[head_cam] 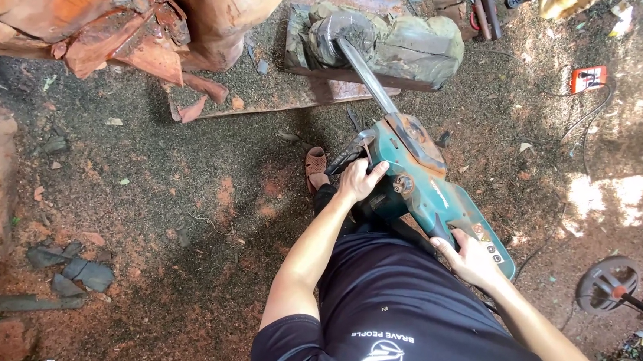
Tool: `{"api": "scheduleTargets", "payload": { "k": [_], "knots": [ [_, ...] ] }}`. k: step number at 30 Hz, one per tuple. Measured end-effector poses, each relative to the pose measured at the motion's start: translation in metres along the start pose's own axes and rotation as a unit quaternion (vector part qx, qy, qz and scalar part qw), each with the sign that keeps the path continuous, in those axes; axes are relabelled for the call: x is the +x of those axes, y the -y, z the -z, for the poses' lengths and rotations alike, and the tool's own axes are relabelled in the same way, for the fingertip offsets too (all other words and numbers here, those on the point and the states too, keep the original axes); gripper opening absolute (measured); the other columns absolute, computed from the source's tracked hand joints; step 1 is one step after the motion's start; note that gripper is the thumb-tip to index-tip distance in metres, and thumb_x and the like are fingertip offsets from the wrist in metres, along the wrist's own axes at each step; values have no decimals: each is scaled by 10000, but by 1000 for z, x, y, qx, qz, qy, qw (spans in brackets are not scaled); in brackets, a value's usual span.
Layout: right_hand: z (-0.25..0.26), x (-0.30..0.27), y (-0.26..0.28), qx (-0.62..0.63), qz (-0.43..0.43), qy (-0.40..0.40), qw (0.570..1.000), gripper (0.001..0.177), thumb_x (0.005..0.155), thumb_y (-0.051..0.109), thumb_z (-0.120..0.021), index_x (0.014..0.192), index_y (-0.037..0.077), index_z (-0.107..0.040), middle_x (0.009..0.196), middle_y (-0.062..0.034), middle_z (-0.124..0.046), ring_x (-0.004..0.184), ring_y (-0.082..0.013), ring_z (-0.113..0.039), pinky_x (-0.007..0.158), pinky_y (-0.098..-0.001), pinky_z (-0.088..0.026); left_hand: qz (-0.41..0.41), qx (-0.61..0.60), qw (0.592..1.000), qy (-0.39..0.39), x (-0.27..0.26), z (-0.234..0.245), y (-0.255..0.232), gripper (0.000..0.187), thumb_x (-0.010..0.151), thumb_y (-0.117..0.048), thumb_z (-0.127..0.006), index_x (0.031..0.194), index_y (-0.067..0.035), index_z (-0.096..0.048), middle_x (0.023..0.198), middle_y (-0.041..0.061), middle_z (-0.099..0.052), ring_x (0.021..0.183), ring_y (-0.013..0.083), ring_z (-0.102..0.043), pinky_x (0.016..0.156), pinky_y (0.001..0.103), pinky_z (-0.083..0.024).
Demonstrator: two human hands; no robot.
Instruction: Using an electric chainsaw to cut through a large piece of wood or tree root
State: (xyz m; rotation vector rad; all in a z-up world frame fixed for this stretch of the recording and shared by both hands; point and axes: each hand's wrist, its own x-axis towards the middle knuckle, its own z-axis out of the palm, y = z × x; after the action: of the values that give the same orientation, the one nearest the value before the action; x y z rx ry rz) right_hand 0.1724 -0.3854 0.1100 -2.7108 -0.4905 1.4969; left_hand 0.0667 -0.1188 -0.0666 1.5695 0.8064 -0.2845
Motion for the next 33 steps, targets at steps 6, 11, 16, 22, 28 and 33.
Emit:
{"api": "scheduleTargets", "payload": {
  "k": [6, 11, 16, 22, 28, 33],
  "knots": [
    [-4, 10, -11, 1, 1, 2, 1000, 604, 930, 649, -599, 1095, 73, -676, 920, -270, -731, 999, -461, -732, 846, -532, -555, -6, -5, 1000, 2, 2, -5, 2, 781, 862, -808, -442, 922, -64, -674, 972, 227, -713, 1073, 439, -676, 927, 548, -525],
    [16, -16, 15, 19, -10, -2, 1000, 593, 942, 630, -592, 1080, 61, -691, 878, -253, -736, 936, -431, -756, 824, -515, -565, -7, -14, 1000, -7, -15, 2, -20, 785, 868, -797, -451, 891, -44, -672, 955, 252, -707, 1061, 454, -673, 925, 561, -516],
    [44, -29, 12, -59, -58, 39, 996, 976, 742, 760, -537, 1507, 161, -443, 1485, -120, -565, 1271, -364, -635, 1032, -468, -490, -59, 47, 993, -86, -26, -14, -65, 747, 814, -813, -334, 635, -118, -541, 655, 115, -672, 588, 330, -662, 549, 462, -447],
    [84, -35, -32, 72, -89, -1, 993, 291, 723, 129, -688, 1001, 60, -733, 741, -154, -727, 585, -250, -636, 546, -383, -488, -81, 168, 980, 65, -42, 48, -176, 670, 786, -636, -526, 1105, -48, -551, 1107, 301, -706, 995, 558, -659, 841, 644, -508],
    [116, -26, -95, 453, 39, 93, 886, 211, 726, -105, -699, 872, -254, -670, 415, -215, -464, 323, -270, -437, 341, -375, -377, -238, 119, 963, 46, -58, 74, -124, 678, 771, -465, -759, 1326, -109, -603, 1285, 122, -686, 1155, 337, -651, 968, 489, -492],
    [124, 44, -128, 479, 129, 194, 846, 565, 960, 398, -652, 927, -160, -734, 440, -105, -512, 331, -169, -481, 327, -303, -387, -165, -195, 954, -158, -38, 19, -127, 412, 807, -503, -708, 837, -94, -682, 746, 24, -692, 644, 110, -573, 608, 308, -416]
  ]
}}
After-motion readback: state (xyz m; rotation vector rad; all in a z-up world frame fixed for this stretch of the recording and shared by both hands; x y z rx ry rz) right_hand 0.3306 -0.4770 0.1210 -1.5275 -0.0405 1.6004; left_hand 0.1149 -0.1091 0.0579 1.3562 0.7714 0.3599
